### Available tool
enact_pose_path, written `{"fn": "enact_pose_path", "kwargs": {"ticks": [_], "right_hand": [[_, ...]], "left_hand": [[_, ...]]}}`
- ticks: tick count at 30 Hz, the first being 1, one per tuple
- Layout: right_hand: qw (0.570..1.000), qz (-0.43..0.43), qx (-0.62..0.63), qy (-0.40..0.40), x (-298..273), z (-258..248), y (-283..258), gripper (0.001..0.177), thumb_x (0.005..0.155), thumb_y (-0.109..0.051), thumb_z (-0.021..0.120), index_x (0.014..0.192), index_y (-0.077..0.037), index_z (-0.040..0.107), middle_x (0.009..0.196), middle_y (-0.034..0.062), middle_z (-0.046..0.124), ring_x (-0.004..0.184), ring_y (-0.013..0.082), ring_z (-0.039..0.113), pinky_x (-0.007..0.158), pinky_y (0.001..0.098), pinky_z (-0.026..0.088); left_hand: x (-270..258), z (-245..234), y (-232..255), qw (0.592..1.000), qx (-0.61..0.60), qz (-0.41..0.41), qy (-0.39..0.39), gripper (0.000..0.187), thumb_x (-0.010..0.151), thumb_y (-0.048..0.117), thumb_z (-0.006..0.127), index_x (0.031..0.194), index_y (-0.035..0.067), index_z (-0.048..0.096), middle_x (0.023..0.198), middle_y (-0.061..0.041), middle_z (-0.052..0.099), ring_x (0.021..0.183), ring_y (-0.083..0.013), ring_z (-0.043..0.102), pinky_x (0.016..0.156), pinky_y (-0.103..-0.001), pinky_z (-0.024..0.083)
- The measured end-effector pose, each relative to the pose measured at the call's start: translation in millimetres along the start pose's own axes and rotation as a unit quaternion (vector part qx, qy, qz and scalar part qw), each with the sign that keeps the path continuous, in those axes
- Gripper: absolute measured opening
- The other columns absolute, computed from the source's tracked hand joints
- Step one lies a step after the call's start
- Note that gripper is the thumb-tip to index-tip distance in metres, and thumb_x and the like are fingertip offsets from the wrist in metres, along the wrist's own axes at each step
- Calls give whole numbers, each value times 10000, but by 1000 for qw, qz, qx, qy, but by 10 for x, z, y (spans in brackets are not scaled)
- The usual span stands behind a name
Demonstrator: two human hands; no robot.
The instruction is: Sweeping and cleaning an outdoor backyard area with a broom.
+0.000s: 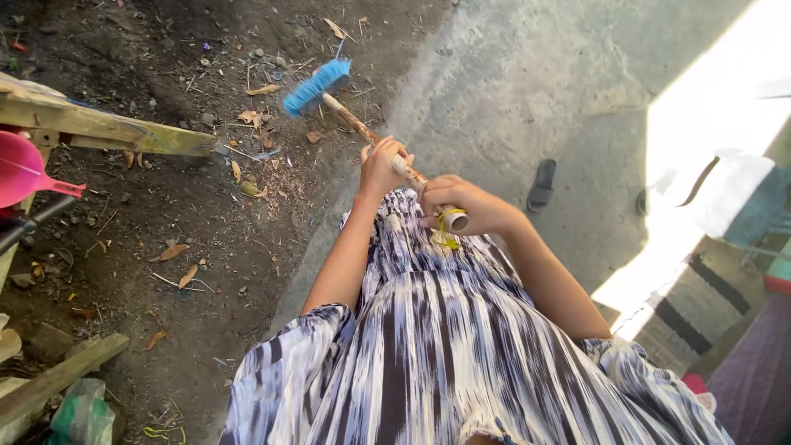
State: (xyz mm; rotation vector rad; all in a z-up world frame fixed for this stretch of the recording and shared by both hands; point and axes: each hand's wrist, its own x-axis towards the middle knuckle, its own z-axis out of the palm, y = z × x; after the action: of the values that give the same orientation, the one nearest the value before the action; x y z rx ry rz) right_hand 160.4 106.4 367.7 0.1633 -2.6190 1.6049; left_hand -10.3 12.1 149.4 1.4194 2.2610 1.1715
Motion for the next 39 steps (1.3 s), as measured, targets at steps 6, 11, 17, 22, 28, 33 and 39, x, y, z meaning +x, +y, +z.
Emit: {"fn": "enact_pose_path", "kwargs": {"ticks": [6, 11, 17, 22, 28, 33, 39], "right_hand": [[992, 32, 62, -110, 141, -323, -267, 246, 788, -184, 834, 732, -94, 611, 722, 43, 661, 711, 245, 640, 705, 391, 472], [998, 52, 16, 1, 209, 117, 79, 258, 854, -195, 823, 768, -74, 613, 739, 113, 655, 761, 308, 643, 707, 406, 489], [996, 34, 37, 68, -14, 279, 466, 178, 799, -82, 770, 788, -67, 593, 791, 78, 649, 807, 274, 630, 746, 395, 506], [997, 16, 50, 63, -221, 318, 584, 197, 747, -34, 751, 795, -66, 563, 812, 53, 618, 852, 260, 619, 803, 398, 489], [998, -27, 34, 55, -171, -179, 109, 250, 778, -90, 810, 781, -84, 560, 789, 28, 597, 834, 250, 603, 814, 398, 465], [995, 39, 81, -48, -58, -173, -6, 224, 816, -138, 794, 788, -96, 575, 723, 12, 626, 670, 206, 624, 625, 368, 487], [995, 94, -44, -2, 89, 653, 626, 201, 755, -110, 778, 823, -70, 594, 694, 59, 619, 663, 227, 613, 632, 386, 471]], "left_hand": [[-123, 278, 318, 976, -87, 12, -200, 223, 903, 343, 689, 857, 125, 697, 912, -122, 722, 945, -265, 689, 860, -390, 506], [-945, 1301, -657, 808, -539, -190, -143, 212, 894, 332, 673, 1000, 148, 678, 1047, -89, 707, 1058, -215, 618, 946, -358, 502], [-177, 557, -217, 961, -70, -87, -252, 147, 871, 301, 660, 947, 176, 673, 999, -35, 676, 1003, -253, 562, 929, -388, 409], [49, 299, -307, 977, 61, -30, -200, 176, 866, 332, 771, 867, 167, 708, 959, -18, 724, 992, -253, 676, 881, -486, 415], [228, 177, 207, 993, 13, 63, -96, 278, 842, 334, 809, 786, 105, 661, 856, -59, 720, 916, -310, 685, 847, -474, 440], [208, 162, 612, 941, -198, 74, -263, 213, 871, 281, 660, 923, 77, 693, 894, -125, 716, 850, -312, 724, 748, -389, 543], [-199, 356, 407, 914, -236, 80, -319, 219, 850, 302, 624, 949, 133, 723, 925, -94, 752, 845, -259, 706, 769, -365, 542]]}}
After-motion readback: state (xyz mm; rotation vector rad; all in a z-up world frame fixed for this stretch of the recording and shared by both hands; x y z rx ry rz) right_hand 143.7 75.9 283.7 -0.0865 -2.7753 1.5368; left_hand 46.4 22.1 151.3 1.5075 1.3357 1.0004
